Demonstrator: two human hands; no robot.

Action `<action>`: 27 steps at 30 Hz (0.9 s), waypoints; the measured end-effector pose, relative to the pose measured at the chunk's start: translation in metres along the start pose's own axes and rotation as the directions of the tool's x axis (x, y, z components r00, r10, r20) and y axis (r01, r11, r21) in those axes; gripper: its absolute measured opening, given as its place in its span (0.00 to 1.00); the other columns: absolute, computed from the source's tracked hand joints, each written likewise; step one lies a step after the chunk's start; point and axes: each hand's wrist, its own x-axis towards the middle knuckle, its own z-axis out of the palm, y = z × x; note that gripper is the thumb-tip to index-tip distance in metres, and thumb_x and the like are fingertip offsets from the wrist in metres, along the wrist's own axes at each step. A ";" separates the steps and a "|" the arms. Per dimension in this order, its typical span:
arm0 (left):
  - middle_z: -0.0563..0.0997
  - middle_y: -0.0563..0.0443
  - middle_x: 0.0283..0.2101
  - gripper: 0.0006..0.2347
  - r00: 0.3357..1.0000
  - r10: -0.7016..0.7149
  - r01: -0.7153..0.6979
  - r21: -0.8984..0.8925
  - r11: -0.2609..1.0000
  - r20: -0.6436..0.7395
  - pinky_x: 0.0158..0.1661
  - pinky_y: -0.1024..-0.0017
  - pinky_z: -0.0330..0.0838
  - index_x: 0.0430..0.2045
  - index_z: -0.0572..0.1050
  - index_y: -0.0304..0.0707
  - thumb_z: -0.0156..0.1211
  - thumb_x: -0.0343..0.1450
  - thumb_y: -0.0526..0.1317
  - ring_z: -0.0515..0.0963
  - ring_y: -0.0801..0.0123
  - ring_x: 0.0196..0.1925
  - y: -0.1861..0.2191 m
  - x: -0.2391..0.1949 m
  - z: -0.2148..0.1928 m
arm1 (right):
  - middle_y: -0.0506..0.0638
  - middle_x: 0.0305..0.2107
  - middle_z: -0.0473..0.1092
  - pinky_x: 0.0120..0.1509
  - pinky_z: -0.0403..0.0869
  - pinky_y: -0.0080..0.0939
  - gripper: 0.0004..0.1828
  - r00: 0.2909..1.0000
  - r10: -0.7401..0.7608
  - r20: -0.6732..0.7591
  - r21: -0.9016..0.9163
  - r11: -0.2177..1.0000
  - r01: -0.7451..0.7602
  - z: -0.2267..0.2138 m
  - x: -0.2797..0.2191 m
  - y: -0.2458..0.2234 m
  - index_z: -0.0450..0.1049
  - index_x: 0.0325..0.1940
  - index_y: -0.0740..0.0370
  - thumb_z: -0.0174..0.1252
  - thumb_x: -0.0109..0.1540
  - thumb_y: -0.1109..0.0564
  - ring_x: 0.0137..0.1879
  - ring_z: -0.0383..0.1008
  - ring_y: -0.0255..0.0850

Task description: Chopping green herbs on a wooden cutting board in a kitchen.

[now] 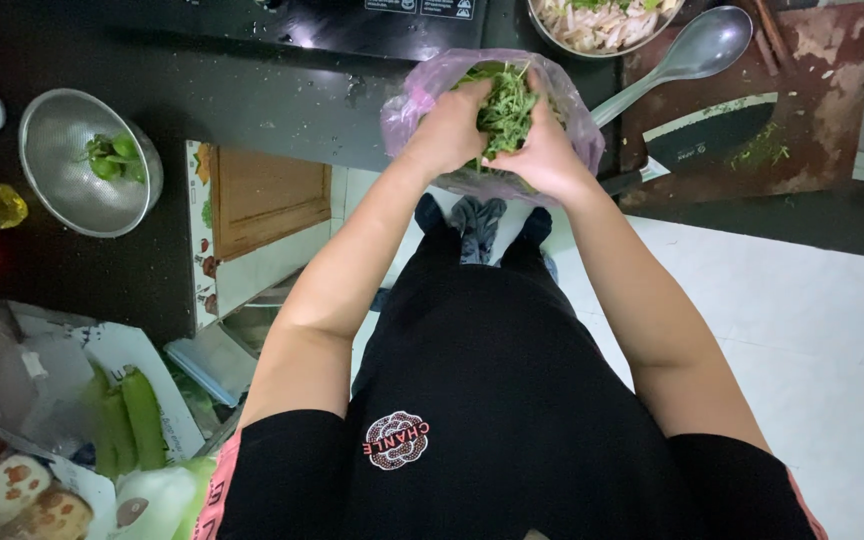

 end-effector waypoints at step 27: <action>0.74 0.40 0.59 0.25 0.985 -0.147 0.102 0.388 0.916 0.090 0.51 0.55 0.75 0.61 0.68 0.38 0.54 0.66 0.26 0.79 0.45 0.54 -0.012 -0.015 -0.007 | 0.48 0.59 0.70 0.72 0.75 0.43 0.42 0.984 -0.011 -0.177 0.676 0.725 0.130 -0.055 -0.018 -0.019 0.59 0.74 0.57 0.59 0.61 0.83 0.67 0.73 0.40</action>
